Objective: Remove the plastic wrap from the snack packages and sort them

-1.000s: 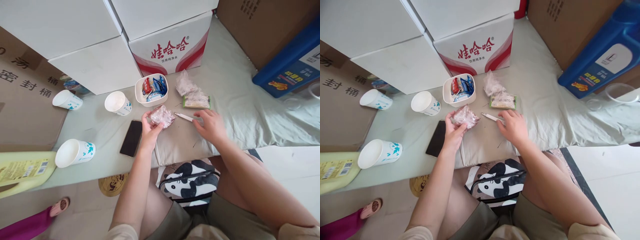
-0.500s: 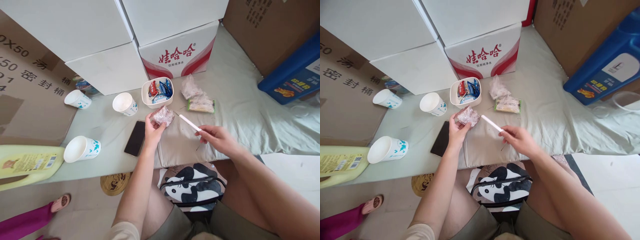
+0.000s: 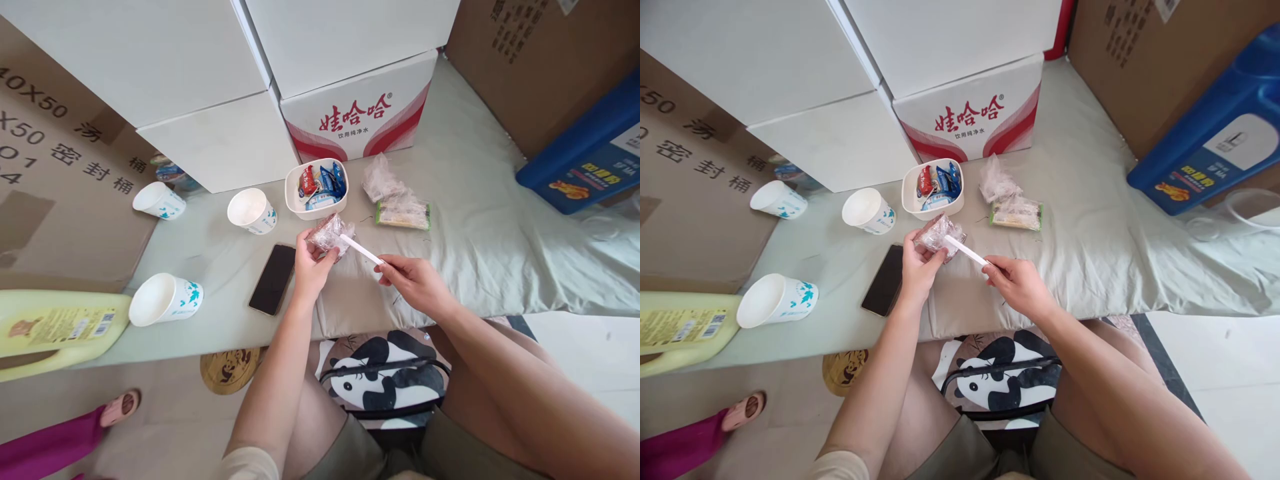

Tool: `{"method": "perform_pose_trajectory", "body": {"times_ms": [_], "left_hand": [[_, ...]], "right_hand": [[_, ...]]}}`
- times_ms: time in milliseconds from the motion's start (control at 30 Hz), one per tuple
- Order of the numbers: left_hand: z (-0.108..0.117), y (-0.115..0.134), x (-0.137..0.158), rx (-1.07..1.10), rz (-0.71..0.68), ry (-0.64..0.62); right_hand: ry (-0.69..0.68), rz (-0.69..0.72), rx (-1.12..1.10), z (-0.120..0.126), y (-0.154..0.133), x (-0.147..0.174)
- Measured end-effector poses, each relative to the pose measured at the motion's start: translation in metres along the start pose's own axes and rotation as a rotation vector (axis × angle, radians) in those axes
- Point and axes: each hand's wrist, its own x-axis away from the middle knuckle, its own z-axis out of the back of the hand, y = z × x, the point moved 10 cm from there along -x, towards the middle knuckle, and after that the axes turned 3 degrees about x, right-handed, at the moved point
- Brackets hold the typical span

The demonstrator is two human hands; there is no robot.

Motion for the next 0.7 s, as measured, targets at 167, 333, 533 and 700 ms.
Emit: {"method": "perform_pose_trajectory", "body": {"times_ms": [167,333,533,700], "left_hand": [[-0.001,0.004,0.003,0.028,-0.03,0.032],[0.044,0.022,-0.008,0.165,-0.083,0.23],[0.042,0.012,-0.008,0.155,0.018,0.151],[-0.021,0.009,0.019,-0.372,-0.003,-0.179]], "right_hand": [[-0.042,-0.02,0.038,-0.006,-0.002,0.0],[-0.101,-0.038,0.088,-0.01,0.002,0.0],[0.158,0.009,0.238,0.035,0.012,-0.005],[0.461,0.014,0.573,0.07,0.019,-0.002]]}}
